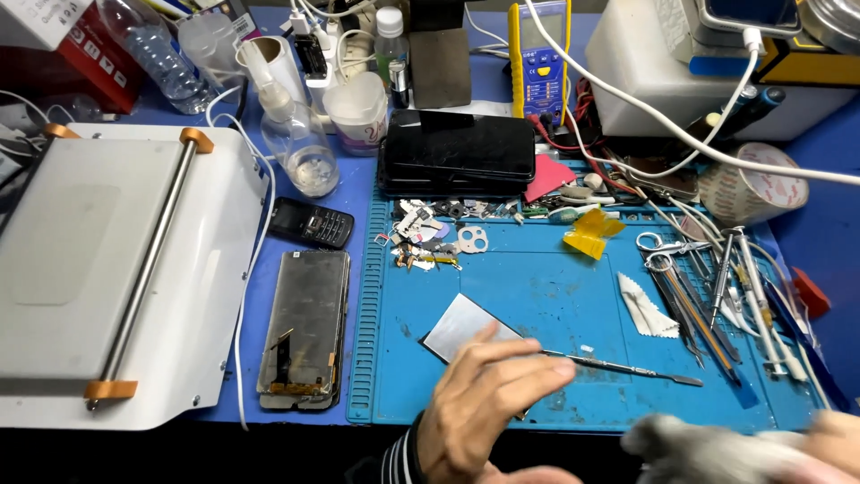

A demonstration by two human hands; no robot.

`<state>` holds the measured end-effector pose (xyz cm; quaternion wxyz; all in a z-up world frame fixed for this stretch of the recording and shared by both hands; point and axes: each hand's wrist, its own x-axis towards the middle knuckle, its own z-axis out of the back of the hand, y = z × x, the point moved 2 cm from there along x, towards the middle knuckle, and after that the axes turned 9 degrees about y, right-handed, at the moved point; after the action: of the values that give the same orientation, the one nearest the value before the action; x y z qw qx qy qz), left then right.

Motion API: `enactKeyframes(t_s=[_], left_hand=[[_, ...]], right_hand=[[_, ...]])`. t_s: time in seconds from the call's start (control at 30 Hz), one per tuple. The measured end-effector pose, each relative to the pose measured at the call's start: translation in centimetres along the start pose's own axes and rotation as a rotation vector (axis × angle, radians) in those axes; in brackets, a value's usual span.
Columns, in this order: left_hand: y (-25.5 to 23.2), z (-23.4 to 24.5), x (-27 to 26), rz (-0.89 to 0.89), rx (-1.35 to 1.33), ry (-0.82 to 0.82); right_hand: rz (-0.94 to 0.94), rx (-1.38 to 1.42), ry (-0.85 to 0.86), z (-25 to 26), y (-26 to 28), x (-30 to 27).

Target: Cleaning a smartphone screen with a cloth and liquid, and using a precision tool to scrape the edges.

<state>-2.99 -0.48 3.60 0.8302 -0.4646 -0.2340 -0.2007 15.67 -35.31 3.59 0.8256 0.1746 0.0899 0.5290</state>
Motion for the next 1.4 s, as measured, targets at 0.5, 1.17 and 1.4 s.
enactKeyframes(t_s=[0.5, 1.17, 1.4], left_hand=[[-1.6, 2.7, 1.9, 0.370, -0.545, 0.031], [-3.3, 3.5, 3.6, 0.051, 0.004, -0.030], [-2.4, 2.9, 3.3, 0.072, 0.062, -0.090]], right_hand=[[-0.038, 0.276, -0.306, 0.4, 17.2, 13.7], [0.009, 0.453, -0.129, -1.7, 14.8, 12.7], [-0.061, 0.560, -0.209, -4.2, 13.4, 11.0]])
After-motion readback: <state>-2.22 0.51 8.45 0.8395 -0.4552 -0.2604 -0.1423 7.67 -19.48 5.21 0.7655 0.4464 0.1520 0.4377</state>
